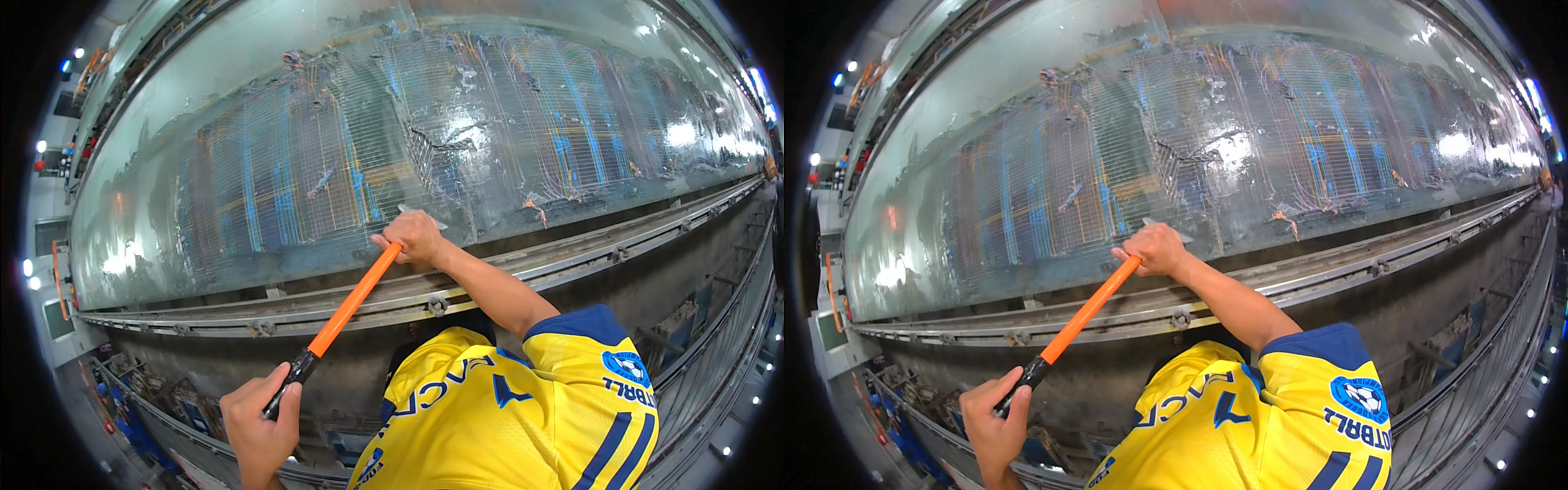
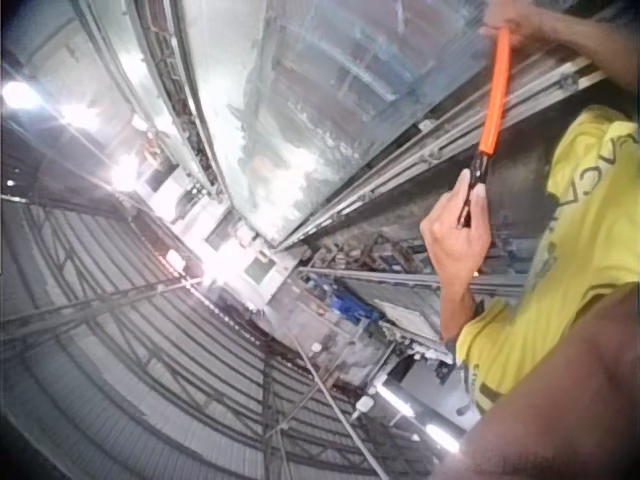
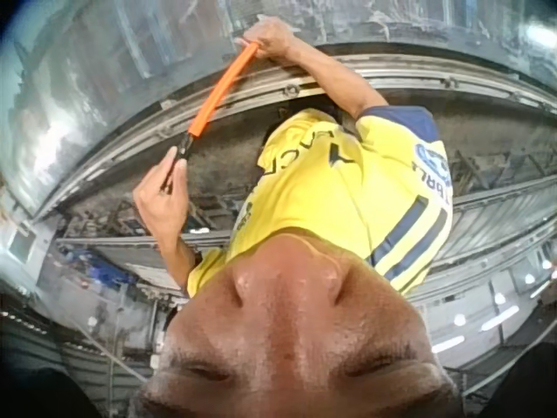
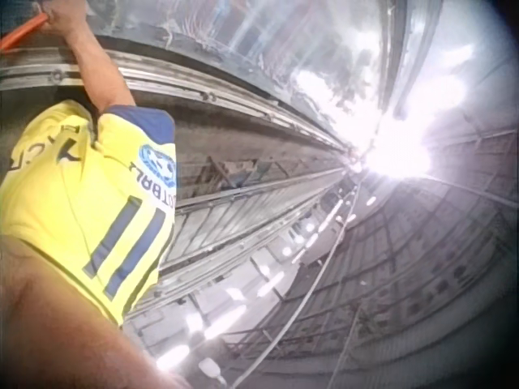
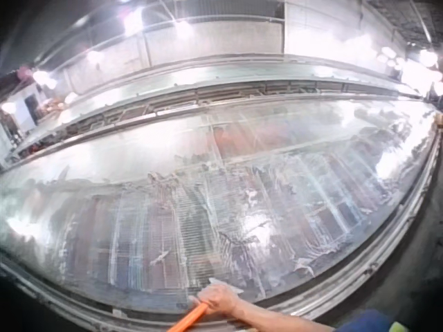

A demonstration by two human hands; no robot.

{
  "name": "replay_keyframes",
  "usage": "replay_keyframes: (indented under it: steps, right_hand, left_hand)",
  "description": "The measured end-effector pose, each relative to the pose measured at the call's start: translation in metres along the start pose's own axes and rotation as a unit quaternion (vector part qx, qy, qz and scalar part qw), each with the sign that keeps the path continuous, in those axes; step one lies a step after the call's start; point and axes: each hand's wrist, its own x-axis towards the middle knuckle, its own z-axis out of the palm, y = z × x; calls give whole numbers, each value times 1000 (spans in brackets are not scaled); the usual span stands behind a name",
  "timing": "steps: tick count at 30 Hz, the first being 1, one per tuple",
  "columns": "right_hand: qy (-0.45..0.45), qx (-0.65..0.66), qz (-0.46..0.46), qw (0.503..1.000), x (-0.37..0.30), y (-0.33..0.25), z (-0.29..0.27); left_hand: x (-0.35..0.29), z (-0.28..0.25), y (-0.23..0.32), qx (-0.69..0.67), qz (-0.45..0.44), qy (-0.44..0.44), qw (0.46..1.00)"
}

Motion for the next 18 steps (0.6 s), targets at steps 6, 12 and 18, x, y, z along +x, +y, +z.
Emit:
replay_keyframes:
  steps: [6,12,18]
  right_hand:
    - [54,9,0,999,67,56,27]
    - [105,-22,54,993,143,120,37]
    - [138,-33,51,988,253,233,53]
  left_hand:
    - [85,-33,16,64,7,-28,998]
    - [214,-83,1,201,121,22,972]
    - [345,-91,7,96,-27,64,993]
